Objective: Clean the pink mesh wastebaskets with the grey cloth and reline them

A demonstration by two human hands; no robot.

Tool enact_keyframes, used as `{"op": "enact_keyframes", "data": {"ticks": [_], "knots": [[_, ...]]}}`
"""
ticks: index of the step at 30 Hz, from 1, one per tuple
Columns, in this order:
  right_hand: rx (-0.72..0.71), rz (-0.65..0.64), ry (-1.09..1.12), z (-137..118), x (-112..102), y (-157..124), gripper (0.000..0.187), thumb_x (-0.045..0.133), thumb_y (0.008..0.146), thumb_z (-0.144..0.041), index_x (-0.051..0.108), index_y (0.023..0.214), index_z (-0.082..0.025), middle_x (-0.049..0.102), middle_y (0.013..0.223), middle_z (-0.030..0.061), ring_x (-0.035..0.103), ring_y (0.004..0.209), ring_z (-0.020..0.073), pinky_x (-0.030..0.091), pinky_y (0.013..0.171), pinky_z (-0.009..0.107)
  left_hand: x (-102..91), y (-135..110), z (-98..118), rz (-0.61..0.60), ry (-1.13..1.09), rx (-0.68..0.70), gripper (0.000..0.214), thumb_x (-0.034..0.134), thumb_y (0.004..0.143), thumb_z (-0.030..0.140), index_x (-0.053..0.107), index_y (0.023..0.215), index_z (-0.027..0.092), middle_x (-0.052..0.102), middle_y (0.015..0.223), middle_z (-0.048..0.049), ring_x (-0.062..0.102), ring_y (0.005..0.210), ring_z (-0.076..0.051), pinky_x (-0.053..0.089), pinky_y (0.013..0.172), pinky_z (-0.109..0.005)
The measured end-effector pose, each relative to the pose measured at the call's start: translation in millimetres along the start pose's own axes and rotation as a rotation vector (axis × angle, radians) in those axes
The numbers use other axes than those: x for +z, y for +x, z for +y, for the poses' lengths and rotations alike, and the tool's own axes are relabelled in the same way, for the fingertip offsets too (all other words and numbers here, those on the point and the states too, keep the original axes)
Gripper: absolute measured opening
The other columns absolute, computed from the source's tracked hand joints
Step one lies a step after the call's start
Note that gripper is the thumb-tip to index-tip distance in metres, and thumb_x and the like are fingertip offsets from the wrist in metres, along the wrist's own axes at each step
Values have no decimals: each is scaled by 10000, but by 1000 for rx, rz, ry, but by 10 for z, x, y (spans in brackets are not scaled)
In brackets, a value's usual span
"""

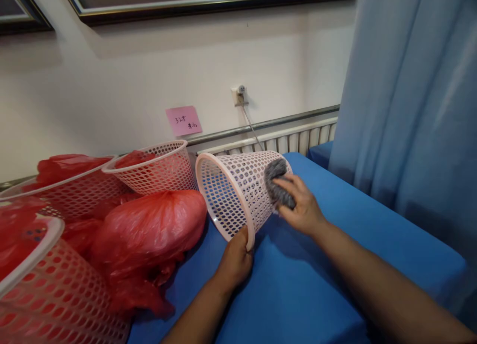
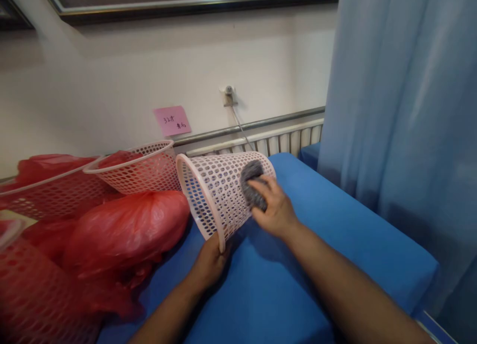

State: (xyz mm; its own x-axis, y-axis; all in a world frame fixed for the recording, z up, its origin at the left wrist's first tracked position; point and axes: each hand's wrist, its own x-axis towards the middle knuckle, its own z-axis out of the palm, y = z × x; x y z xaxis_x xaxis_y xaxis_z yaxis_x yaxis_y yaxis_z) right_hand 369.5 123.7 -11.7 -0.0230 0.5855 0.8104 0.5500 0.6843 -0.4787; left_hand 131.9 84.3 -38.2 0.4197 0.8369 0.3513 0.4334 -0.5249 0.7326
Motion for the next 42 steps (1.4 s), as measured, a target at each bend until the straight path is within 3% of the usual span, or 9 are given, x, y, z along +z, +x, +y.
{"op": "enact_keyframes", "data": {"ticks": [5,10,13,17,20,28,35,38,42], "knots": [[-394,-232,185,-615,-9,-146,584,653,756,-233,595,1337,-228,532,1354,134,604,1144,283,559,950,450,-35,-5,85,-21,-88,-25,384,597,875,183,678,1250,177,724,1231,-109,656,1161,-280,513,1056,-444],[-411,-337,177,-503,34,-107,467,671,736,-231,669,1203,-234,609,1228,109,635,1013,250,579,873,419,-128,-83,178,205,-187,-106,303,650,881,323,724,1120,152,760,1106,-86,699,1011,-265,560,959,-406],[-226,-173,129,-196,71,-52,441,638,725,-206,688,1163,-235,587,1317,111,621,1149,270,554,967,437,-163,-99,162,235,-223,-182,357,608,924,360,712,1188,143,750,1186,-106,697,1084,-273,542,992,-408],[307,166,-63,420,22,70,436,586,723,-247,719,1137,-216,633,1225,113,631,1145,289,505,1055,488,-125,-94,107,151,-206,-153,391,603,900,286,693,1256,152,730,1253,-111,671,1177,-290,500,1070,-443],[549,224,-121,656,-25,123,461,577,713,-286,725,1140,-195,662,1128,111,652,1078,303,496,1058,525,-50,-79,46,52,-99,-84,464,585,831,168,679,1285,171,716,1277,-99,652,1203,-290,478,1097,-457],[-319,-144,170,-403,30,-115,574,635,753,-223,606,1326,-244,531,1372,116,596,1194,271,537,993,434,7,-29,-26,-4,42,-76,462,539,780,77,691,1205,178,733,1175,-99,661,1121,-272,500,1056,-455],[-427,-363,219,-524,36,-116,469,641,737,-225,664,1205,-240,616,1180,100,629,970,236,572,855,408,-137,-78,215,218,-237,-124,332,690,833,337,719,1110,158,764,1103,-86,697,988,-258,577,923,-392],[-317,-244,190,-322,47,-80,469,635,720,-194,675,1184,-252,604,1285,102,631,1103,262,560,931,434,-160,-95,214,246,-290,-198,362,665,878,404,740,1127,153,767,1134,-100,703,1034,-272,571,955,-413],[166,176,4,278,-22,51,419,595,716,-220,715,1117,-241,635,1240,94,619,1171,279,496,1061,478,-129,-94,187,212,-283,-217,392,652,883,359,727,1202,144,750,1209,-115,678,1152,-301,508,1069,-480]]}}
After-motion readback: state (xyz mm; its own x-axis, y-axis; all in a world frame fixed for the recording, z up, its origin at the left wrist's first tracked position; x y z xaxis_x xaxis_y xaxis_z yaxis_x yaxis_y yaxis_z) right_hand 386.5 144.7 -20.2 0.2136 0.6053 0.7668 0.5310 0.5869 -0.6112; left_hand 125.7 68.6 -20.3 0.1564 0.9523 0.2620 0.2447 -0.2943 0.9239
